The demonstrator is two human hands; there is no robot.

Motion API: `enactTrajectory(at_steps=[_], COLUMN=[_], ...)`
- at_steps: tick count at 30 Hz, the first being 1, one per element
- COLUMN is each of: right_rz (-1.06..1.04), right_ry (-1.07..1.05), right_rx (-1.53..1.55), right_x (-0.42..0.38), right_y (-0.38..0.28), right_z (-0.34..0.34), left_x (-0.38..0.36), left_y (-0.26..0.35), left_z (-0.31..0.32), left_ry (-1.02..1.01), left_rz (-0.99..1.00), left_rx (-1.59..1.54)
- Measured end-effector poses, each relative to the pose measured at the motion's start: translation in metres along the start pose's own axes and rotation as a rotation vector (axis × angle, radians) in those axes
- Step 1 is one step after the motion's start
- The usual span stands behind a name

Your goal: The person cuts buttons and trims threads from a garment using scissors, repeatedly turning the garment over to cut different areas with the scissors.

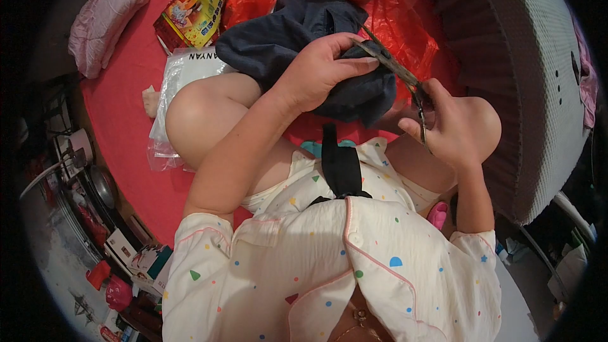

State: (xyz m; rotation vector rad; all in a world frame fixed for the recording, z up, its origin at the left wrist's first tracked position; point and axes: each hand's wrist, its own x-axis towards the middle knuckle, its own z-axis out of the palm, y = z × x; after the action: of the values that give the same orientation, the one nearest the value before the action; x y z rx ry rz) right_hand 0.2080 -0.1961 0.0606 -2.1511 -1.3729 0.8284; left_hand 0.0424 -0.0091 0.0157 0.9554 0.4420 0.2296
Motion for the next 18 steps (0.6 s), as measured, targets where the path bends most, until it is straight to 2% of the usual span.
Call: enactTrajectory(at_steps=[5,8,10,11,13,15,18], right_rz=[0.061,0.134,0.111,0.111,0.127,0.138,0.145], right_ry=[-0.018,-0.145,-0.157,-0.16,-0.263,-0.315,-0.351], right_rx=[0.155,0.232,0.604,0.602,0.909,0.901,0.873], right_x=[0.001,0.001,-0.002,-0.003,-0.005,-0.004,-0.005], right_y=[-0.005,0.005,0.006,0.003,-0.005,-0.005,-0.007], right_z=[0.007,0.015,0.024,0.026,0.028,0.028,0.031], left_x=[0.002,0.002,0.004,0.004,0.005,0.006,0.006], left_y=[-0.001,0.0,-0.001,-0.002,-0.002,-0.003,-0.007], left_z=[-0.005,-0.003,0.002,0.003,0.002,0.0,-0.001], left_ry=[-0.011,-0.014,-0.038,-0.061,-0.092,-0.127,-0.057], left_rz=[-0.037,-0.054,-0.062,-0.067,-0.08,-0.092,-0.098], left_rx=[0.041,-0.016,-0.135,-0.253,-0.305,-0.354,-0.346])
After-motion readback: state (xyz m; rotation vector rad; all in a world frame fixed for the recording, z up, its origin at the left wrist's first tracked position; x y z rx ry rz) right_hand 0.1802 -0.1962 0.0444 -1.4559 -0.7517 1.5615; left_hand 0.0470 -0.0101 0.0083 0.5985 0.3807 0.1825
